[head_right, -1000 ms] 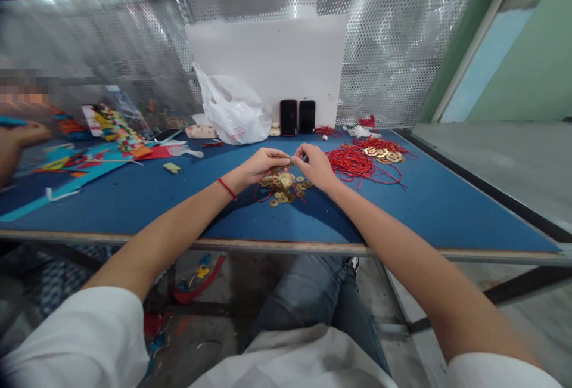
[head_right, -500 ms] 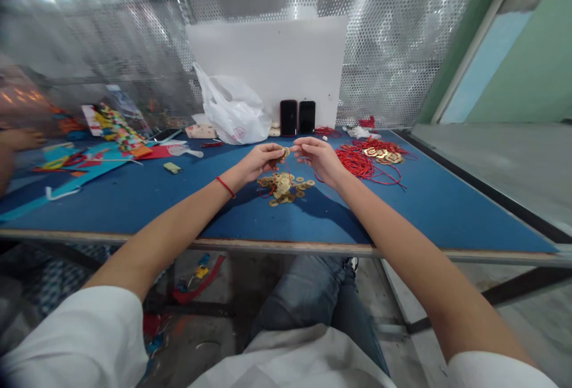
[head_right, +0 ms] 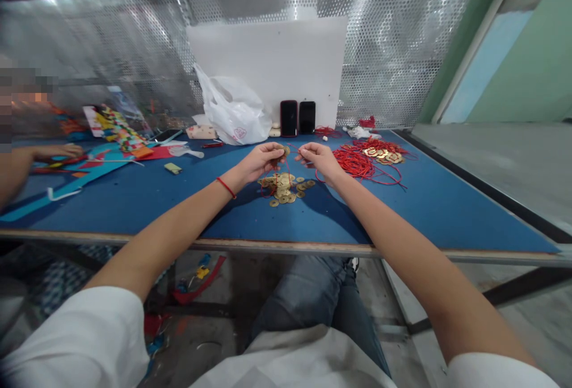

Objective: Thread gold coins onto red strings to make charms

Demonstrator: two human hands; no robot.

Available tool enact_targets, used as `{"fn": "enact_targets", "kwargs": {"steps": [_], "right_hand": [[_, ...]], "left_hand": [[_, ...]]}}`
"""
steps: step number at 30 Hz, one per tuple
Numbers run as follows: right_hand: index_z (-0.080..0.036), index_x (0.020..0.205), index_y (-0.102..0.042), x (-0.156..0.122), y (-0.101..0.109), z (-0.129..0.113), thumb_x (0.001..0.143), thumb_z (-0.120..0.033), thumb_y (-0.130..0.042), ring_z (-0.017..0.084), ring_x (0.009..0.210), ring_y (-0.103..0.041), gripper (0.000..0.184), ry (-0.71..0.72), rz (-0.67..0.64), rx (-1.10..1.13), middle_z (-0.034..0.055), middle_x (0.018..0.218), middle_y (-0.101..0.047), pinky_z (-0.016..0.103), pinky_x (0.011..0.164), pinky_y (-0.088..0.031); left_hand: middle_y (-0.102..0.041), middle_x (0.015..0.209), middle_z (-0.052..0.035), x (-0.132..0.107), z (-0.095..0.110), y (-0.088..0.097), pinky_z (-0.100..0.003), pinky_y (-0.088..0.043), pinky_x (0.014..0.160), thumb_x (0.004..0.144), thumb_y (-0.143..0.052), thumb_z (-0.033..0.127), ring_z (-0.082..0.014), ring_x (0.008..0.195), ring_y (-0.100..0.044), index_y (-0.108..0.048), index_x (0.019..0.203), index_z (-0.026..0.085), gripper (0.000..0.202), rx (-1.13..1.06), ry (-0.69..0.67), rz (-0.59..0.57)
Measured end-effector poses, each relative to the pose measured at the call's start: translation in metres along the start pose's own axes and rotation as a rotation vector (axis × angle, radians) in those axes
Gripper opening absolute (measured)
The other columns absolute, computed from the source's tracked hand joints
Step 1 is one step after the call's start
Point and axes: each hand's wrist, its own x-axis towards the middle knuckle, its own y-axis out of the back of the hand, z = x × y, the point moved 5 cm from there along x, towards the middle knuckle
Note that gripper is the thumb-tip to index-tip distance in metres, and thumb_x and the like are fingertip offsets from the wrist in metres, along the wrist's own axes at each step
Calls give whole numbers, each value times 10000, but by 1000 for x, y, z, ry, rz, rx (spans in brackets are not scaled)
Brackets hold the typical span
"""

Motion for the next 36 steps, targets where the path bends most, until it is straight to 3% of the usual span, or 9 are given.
{"fn": "enact_targets", "kwargs": {"steps": [9, 28, 36], "right_hand": [[-186, 786, -571, -2, -5, 5, 743, -360, -691, 86, 638, -538, 215, -68, -77, -2, 9, 772, -672, 221, 626, -430], [-190, 798, -599, -3, -9, 4, 688, -448, -725, 107, 689, -559, 307, 3, -161, -19, 20, 802, -675, 250, 665, -449], [-188, 771, -605, -10, -18, -3, 761, -422, -626, 93, 595, -517, 235, -26, -180, -57, 17, 778, -644, 229, 558, -446]], "left_hand": [[-615, 737, 0, 0, -1, -1, -196, -438, 555, 691, -775, 285, -81, 638, -568, -621, 841, 131, 265, -18, -14, -7], [-632, 724, -9, -2, -1, -5, -196, -436, 545, 677, -783, 258, -80, 613, -565, -649, 837, 128, 246, -40, 10, -27], [-643, 669, -11, -3, -3, -9, -208, -418, 544, 663, -763, 232, -86, 579, -560, -658, 786, 124, 195, 85, 35, 26]]}}
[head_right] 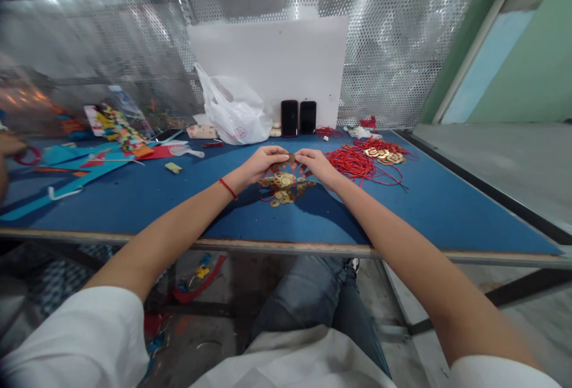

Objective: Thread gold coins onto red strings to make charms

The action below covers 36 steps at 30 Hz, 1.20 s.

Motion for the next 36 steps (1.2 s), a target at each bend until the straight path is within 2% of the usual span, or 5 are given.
{"fn": "enact_targets", "kwargs": {"steps": [8, 13, 20, 26, 36], "right_hand": [[-172, 682, -601, 2, 1, 0, 738, -449, -651, 99, 536, -479, 287, 77, 19, -217, -8, 603, -529, 230, 486, -420], [-184, 667, -592, 3, 3, -3, 734, -448, -647, 104, 564, -484, 278, 150, 31, -286, -7, 640, -521, 245, 530, -439], [-185, 613, -568, 2, 5, -14, 752, -226, -563, 143, 713, -499, 145, 403, 145, -650, 33, 762, -550, 274, 658, -404], [-187, 700, -636, -4, 3, -16, 789, -277, -560, 147, 713, -517, 148, 364, 312, -749, 55, 895, -591, 285, 665, -403], [-195, 692, -673, -4, 7, -16, 781, -236, -518, 176, 762, -553, 183, 373, 412, -715, 52, 836, -616, 307, 713, -420]], "left_hand": [[-674, 701, -45, -1, 3, -3, -242, -435, 601, 659, -767, 308, -121, 627, -588, -689, 760, 112, 234, 233, -105, -46], [-654, 677, -27, -4, 6, -5, -237, -423, 601, 661, -757, 293, -108, 616, -566, -691, 758, 119, 210, 224, -105, -93], [-622, 627, -8, -5, 10, -11, -230, -390, 561, 639, -751, 254, -98, 581, -531, -674, 706, 120, 168, 238, -108, -104], [-626, 618, -16, -2, 11, -9, -228, -391, 542, 658, -734, 255, -102, 563, -539, -669, 729, 118, 168, 242, -140, -68], [-655, 655, -39, -1, 13, -8, -230, -415, 558, 659, -747, 286, -109, 590, -567, -668, 725, 112, 202, 278, -196, -62]]}}
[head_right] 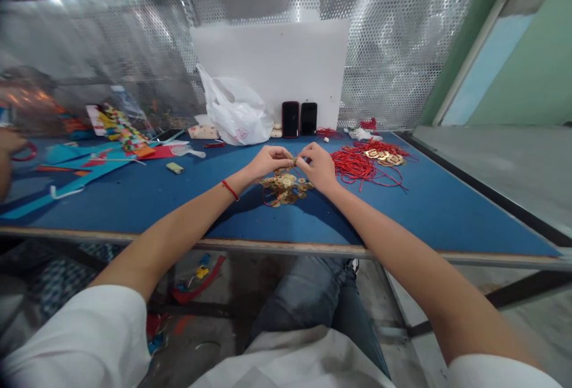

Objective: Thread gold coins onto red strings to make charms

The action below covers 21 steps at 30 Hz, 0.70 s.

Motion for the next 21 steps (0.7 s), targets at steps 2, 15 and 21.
{"fn": "enact_targets", "kwargs": {"steps": [2, 15, 21], "right_hand": [[-195, 684, -681, 2, 6, 6, 783, -258, -527, 182, 757, -555, 194, -38, 40, -38, 56, 831, -625, 312, 712, -424], [-182, 588, -678, 4, 13, 23, 697, -355, -614, 224, 703, -601, 214, -323, -190, -384, 83, 616, -631, 291, 613, -401], [-195, 548, -631, -3, 1, 18, 702, -345, -613, 224, 667, -593, 216, -312, -410, -398, 84, 580, -606, 305, 628, -384]], "left_hand": [[-664, 671, -46, 0, -1, 2, -235, -425, 571, 652, -756, 294, -116, 608, -578, -668, 720, 112, 213, 2, 9, 20], [-617, 550, -22, 1, -10, 18, -227, -368, 491, 698, -684, 158, -98, 487, -517, -658, 686, 117, 51, 139, 79, 235], [-615, 543, -20, 2, -9, 17, -220, -385, 488, 693, -669, 139, -113, 510, -549, -654, 683, 119, 26, 208, 28, 244]]}}
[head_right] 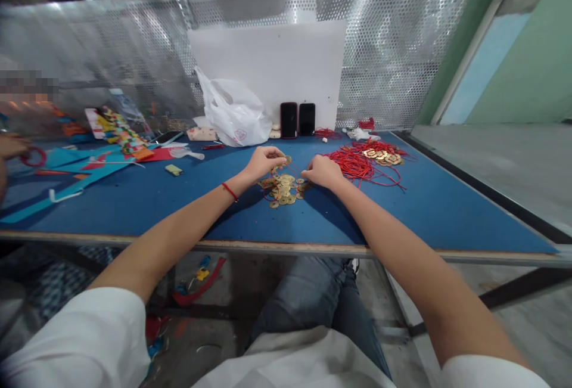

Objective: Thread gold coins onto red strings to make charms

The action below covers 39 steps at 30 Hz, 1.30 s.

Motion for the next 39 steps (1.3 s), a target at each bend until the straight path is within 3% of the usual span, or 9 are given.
{"fn": "enact_targets", "kwargs": {"steps": [3, 6, 10, 14, 17, 23, 28, 34, 39], "right_hand": [[-194, 611, -629, -1, -3, 2, 727, -353, -598, 231, 709, -599, 199, 0, 20, -31, 96, 664, -637, 305, 633, -378], [-184, 782, -623, -2, 3, -1, 740, -342, -582, 228, 760, -591, 168, 50, 165, -50, 101, 822, -665, 294, 629, -365], [-179, 915, -582, -9, 17, -18, 766, -204, -507, 195, 782, -568, 169, 286, 363, -29, 71, 875, -652, 273, 651, -346], [-193, 968, -598, -17, 9, -34, 804, -169, -480, 181, 788, -578, 204, 593, 184, -91, 54, 916, -671, 259, 647, -330], [-217, 1082, -612, -19, -4, -34, 824, -160, -477, 195, 841, -605, 297, 661, 41, -196, 57, 1015, -693, 260, 632, -318], [-254, 988, -710, -12, -10, -28, 849, -212, -525, 194, 765, -638, 235, 618, -13, -156, 32, 876, -737, 262, 641, -341], [-241, 856, -743, -6, 2, -24, 808, -299, -616, 160, 683, -609, 148, 510, 125, 247, 8, 778, -728, 256, 648, -375], [-156, 697, -695, 4, 12, -10, 731, -347, -615, 126, 569, -495, 210, 281, 262, 684, 32, 642, -658, 261, 574, -353], [-144, 596, -654, 7, -1, -7, 629, -324, -628, 110, 524, -456, 184, 101, 93, 754, 14, 538, -579, 252, 523, -318]], "left_hand": [[-613, 551, -17, -1, 3, -1, -214, -392, 474, 706, -646, 138, -119, 515, -562, -647, 693, 122, 21, 35, -12, 4], [-617, 564, -12, -1, 5, -1, -210, -411, 483, 707, -634, 136, -119, 525, -574, -637, 691, 125, 20, 58, -27, 15], [-620, 573, -13, 1, 4, 0, -210, -430, 498, 707, -637, 142, -119, 537, -583, -642, 697, 121, 24, 82, -64, 20], [-622, 570, -15, 2, 3, 2, -210, -433, 496, 706, -628, 133, -120, 534, -589, -643, 688, 119, 27, 84, -72, 33], [-635, 586, -21, 3, 2, 2, -212, -439, 498, 705, -626, 128, -118, 535, -591, -647, 689, 118, 28, 78, -64, 44], [-645, 601, -31, 3, -1, 3, -214, -439, 487, 708, -631, 133, -118, 527, -588, -648, 700, 114, 26, 72, -35, 44], [-632, 589, -30, 4, -4, 5, -215, -426, 465, 713, -630, 140, -134, 538, -598, -651, 706, 115, 33, 80, -29, 66], [-638, 595, -31, 3, -2, 3, -227, -435, 494, 718, -644, 163, -132, 534, -595, -651, 719, 116, 47, 66, -56, 44], [-633, 583, -16, 1, 1, 0, -229, -454, 547, 710, -652, 166, -116, 536, -582, -654, 695, 122, 46, 106, -92, 34]]}}
